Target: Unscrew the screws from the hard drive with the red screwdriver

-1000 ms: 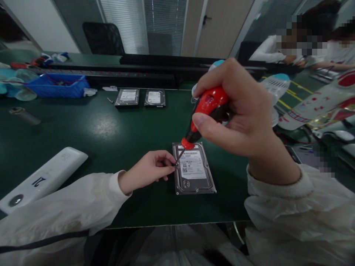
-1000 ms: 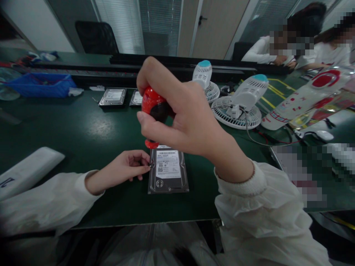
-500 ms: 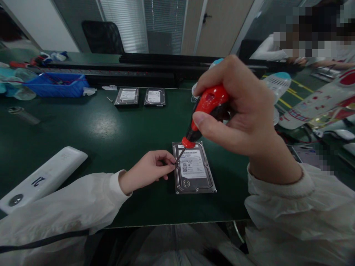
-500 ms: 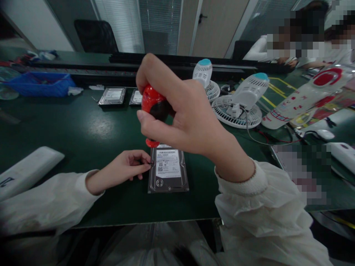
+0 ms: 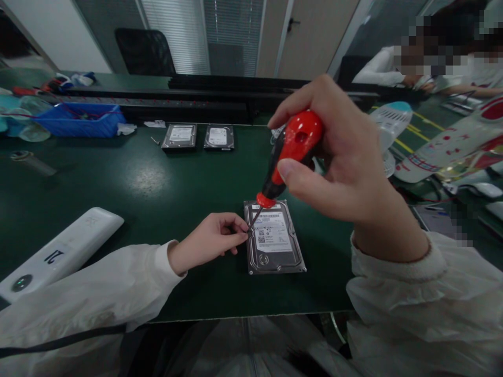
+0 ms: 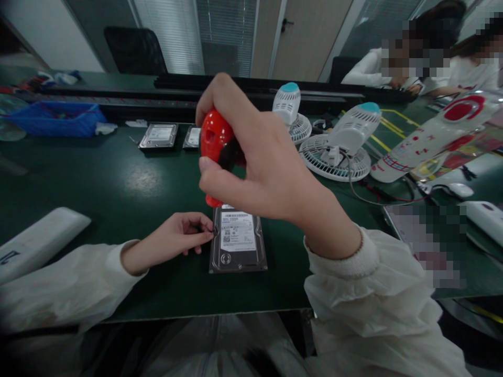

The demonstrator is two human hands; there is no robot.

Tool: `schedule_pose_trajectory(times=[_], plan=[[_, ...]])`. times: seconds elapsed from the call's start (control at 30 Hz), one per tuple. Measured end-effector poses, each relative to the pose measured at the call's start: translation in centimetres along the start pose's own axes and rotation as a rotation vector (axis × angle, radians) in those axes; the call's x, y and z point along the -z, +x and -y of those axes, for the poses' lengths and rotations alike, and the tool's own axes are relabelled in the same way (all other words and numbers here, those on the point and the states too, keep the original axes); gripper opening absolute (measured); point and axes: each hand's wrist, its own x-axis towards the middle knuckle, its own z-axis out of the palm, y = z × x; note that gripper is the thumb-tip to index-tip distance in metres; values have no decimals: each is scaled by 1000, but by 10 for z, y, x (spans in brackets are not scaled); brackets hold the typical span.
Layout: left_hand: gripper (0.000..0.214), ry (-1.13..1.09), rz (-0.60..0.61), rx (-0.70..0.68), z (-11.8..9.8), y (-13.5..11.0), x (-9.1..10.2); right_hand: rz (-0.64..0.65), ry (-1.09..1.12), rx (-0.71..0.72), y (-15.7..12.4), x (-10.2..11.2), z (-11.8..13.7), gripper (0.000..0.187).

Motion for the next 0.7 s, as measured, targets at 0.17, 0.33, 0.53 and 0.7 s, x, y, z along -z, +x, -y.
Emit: schedule_pose_trajectory(times=[0.17,0.33,0.53,0.7], plan=[[25,-10,-8,2,0,2,-1,60,-11,-82,-1,1,-1,20],[24,-12,-16,2,-2,1,-2,9,-38,-99,-1,-1,-2,20],[25,-12,-16,4,-1,1,-2,64,21,-70,0,0,0,20],[26,-15,-30,14,-4,0,-3,14,-3,-50,0,-1,1,20]])
